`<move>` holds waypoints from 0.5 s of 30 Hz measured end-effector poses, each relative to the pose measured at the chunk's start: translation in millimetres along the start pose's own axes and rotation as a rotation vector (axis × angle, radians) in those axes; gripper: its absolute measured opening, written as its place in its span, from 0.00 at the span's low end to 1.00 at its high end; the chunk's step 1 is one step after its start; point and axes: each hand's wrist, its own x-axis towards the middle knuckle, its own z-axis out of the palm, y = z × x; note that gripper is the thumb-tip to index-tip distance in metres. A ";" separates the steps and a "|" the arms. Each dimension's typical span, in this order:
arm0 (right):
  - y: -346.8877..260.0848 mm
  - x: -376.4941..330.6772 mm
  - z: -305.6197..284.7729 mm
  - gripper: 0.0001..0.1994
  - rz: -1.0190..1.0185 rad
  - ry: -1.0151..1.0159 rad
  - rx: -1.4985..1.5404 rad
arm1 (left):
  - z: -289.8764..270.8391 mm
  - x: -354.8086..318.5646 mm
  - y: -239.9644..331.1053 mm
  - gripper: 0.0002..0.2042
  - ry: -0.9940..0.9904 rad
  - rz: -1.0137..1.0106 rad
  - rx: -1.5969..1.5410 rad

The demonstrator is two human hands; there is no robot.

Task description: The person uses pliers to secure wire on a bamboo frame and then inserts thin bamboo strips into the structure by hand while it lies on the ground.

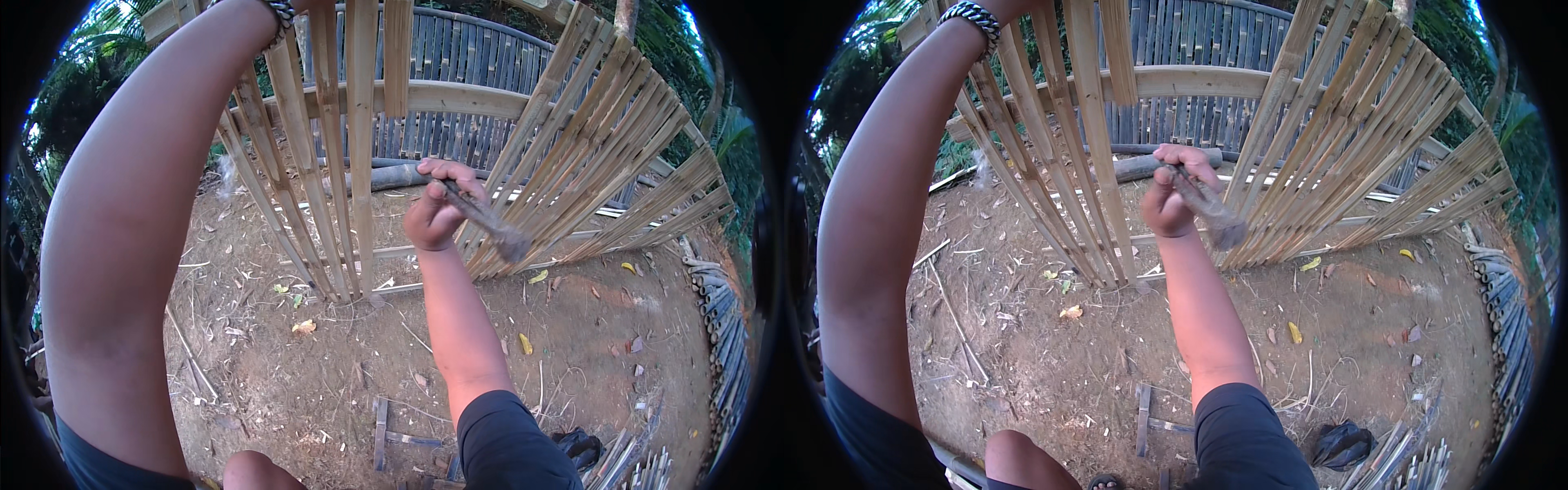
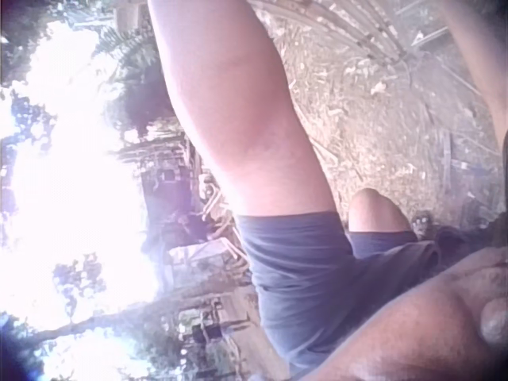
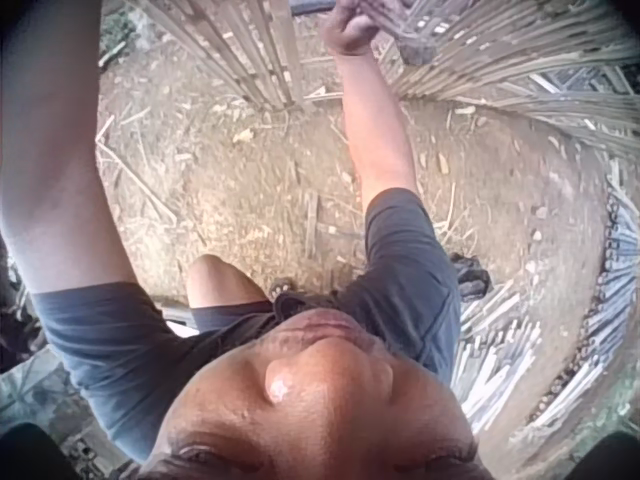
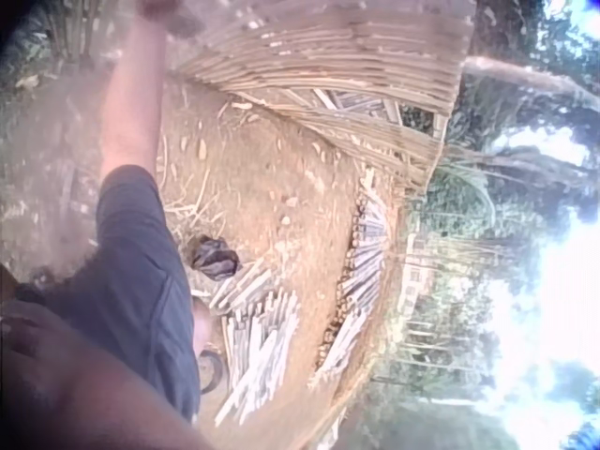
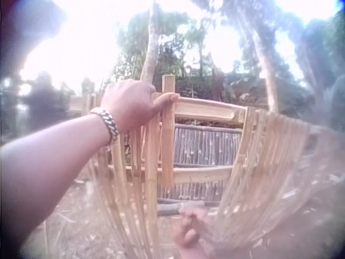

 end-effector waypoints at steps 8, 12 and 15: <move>6.1 -3.9 -27.7 0.15 0.047 -0.186 -0.220 | 4.1 -3.1 3.2 0.39 -0.015 -0.036 -0.047; -3.2 -7.2 -16.7 0.16 0.355 -0.317 -0.511 | 10.1 2.3 1.5 0.38 -0.081 -0.082 0.019; -34.1 19.2 -8.1 0.19 0.167 -0.384 -0.500 | 14.4 6.9 -0.1 0.38 -0.084 -0.090 0.051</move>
